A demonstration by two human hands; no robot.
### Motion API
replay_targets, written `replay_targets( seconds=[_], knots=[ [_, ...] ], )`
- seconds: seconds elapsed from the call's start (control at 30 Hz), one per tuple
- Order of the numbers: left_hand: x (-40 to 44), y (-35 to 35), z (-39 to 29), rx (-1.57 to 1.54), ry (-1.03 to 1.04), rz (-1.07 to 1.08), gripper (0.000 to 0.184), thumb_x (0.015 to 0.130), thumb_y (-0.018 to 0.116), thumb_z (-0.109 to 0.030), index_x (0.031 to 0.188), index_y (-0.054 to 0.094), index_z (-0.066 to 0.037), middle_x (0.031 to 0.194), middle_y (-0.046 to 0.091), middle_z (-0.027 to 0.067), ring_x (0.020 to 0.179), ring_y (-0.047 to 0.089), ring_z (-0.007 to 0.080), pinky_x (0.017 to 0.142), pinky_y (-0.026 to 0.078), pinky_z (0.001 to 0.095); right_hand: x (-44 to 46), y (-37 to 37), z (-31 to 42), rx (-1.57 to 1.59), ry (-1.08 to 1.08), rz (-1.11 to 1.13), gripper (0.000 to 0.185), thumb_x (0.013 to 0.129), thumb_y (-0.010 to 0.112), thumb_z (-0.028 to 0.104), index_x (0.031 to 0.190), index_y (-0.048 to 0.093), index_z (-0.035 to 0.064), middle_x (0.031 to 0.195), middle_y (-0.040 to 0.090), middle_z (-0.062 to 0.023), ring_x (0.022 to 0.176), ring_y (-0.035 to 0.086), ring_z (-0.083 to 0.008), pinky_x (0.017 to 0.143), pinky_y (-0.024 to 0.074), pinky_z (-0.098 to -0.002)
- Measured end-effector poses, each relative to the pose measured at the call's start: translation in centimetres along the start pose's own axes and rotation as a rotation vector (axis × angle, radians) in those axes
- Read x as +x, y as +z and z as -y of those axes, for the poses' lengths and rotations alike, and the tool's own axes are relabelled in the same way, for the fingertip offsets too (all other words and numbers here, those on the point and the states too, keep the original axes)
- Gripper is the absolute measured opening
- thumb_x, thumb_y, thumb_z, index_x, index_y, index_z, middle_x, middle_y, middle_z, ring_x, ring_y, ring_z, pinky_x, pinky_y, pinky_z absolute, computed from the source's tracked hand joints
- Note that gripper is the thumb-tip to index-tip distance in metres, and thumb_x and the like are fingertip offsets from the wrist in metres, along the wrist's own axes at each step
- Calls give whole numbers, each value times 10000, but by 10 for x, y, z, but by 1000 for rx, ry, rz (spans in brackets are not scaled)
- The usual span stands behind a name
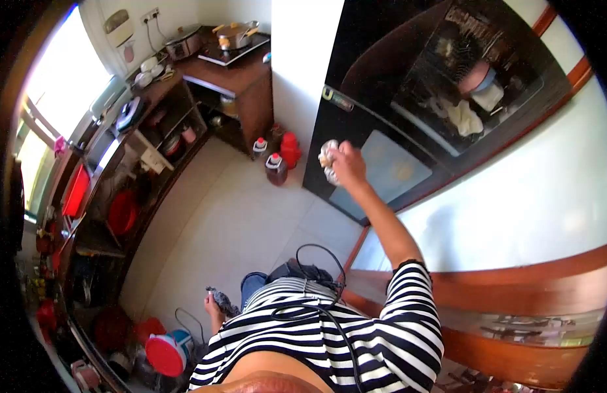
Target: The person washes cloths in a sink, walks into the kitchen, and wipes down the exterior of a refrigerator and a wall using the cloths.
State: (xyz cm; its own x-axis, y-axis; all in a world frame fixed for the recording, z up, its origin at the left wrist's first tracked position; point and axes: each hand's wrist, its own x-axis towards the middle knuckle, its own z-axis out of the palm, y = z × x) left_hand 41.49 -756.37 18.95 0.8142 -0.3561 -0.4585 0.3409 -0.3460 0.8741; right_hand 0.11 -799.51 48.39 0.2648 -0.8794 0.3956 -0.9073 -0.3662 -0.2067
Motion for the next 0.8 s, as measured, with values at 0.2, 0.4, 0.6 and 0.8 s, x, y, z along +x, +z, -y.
replay_targets(
  seconds=[0.2,0.4,0.6,0.8],
  knots=[
    [89,82,-31,8,-57,64,263,848,614,-297,802,573,-41,729,537,19,671,473,117,625,425,278,203,-166,-17,-495,-228,-576,198,749,572,59,926,622,133,1032,587,-60,953,524,-282,845,433,-386],
    [173,156,-82,16,7,217,249,847,624,-279,795,557,-44,720,517,-9,659,446,95,607,404,255,287,-139,-43,-718,100,-806,327,763,658,307,1082,591,288,1226,448,5,1055,438,-305,810,414,-487],
    [235,229,-141,-2,71,371,218,856,621,-242,804,545,-45,702,508,-11,645,451,82,594,400,236,264,6,-59,-835,-345,-399,207,774,609,287,973,600,228,1132,478,5,1018,431,-276,695,400,-416],
    [267,256,-178,94,56,481,216,864,610,-228,799,538,-35,701,523,3,618,454,80,571,404,236,290,-37,-46,-810,-347,-372,203,734,624,245,936,620,269,1174,486,44,1030,425,-275,724,397,-409]
  ],
)
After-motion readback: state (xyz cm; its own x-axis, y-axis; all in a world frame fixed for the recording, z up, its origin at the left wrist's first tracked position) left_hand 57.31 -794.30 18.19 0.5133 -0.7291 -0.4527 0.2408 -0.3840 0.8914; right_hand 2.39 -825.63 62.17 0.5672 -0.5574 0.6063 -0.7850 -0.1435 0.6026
